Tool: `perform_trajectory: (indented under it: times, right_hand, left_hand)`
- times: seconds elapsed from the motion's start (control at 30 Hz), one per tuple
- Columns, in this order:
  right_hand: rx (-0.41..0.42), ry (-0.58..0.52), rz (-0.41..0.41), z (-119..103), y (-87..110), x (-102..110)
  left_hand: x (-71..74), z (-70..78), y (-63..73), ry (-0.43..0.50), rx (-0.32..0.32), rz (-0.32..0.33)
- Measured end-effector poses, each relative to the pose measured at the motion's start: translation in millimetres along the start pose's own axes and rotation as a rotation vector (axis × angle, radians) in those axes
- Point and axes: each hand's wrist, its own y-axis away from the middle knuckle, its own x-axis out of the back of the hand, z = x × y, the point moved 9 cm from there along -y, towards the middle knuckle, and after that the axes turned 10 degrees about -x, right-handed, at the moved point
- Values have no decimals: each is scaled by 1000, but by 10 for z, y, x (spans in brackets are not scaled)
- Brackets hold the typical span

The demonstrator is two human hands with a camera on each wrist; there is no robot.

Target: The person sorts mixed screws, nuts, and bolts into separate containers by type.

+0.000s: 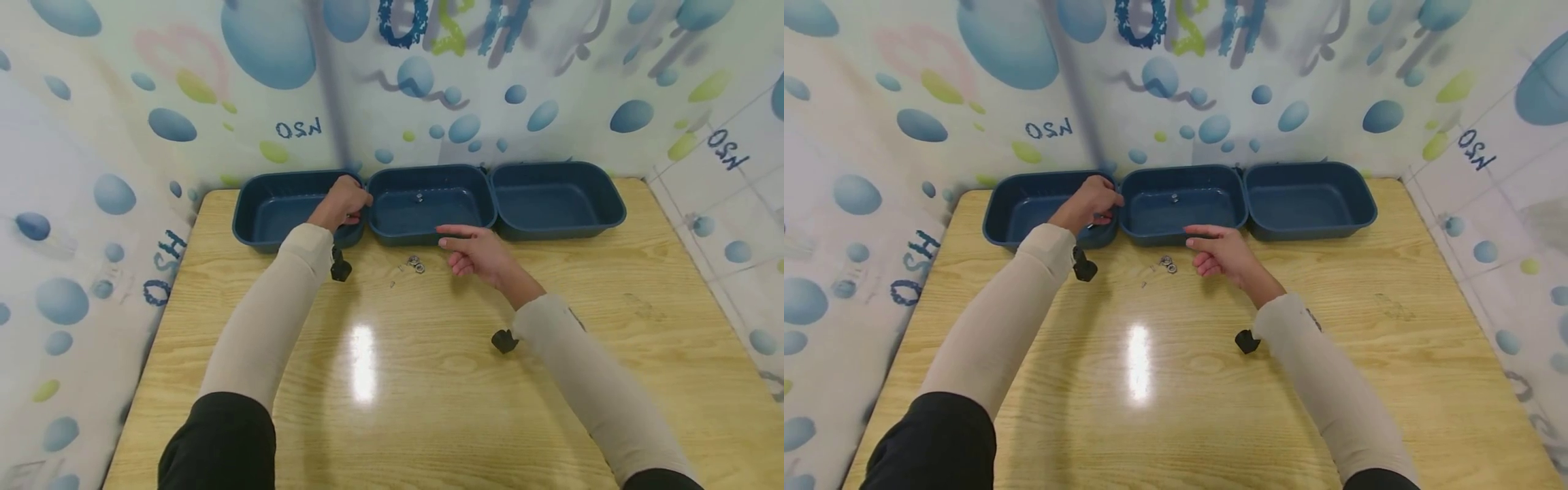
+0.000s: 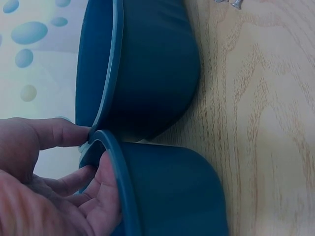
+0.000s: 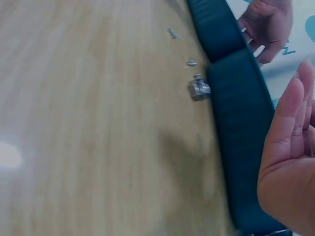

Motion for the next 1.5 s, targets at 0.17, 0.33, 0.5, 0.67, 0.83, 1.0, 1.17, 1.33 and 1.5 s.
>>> perform_trajectory:
  times: [0.17,0.33,0.5,0.67,0.83,1.0,1.17,1.33,1.5]
  right_hand:
    - [-18,41,2,141,-44,1]
    - [-42,110,10,251,-100,-34]
    - [-52,196,28,331,-152,-60]
    - [-43,312,30,364,-208,-139]
    - [-47,425,53,385,-254,-209]
    - [-48,456,70,411,-281,-226]
    - [-44,458,82,418,-278,-215]
    - [-27,458,81,396,-267,-221]
    - [-14,468,92,392,-267,-219]
  left_hand:
    - [-9,5,-12,3,-1,2]
    - [2,-19,-5,13,3,2]
    - [-25,-47,6,23,6,-10]
    - [-21,-50,0,21,3,-11]
    - [-1,-33,22,22,-2,-15]
    - [9,-31,30,22,-5,-10]
    - [4,-23,21,20,-8,-7]
    - [0,-12,6,16,-11,-9]
    - [-5,-7,4,12,-7,-15]
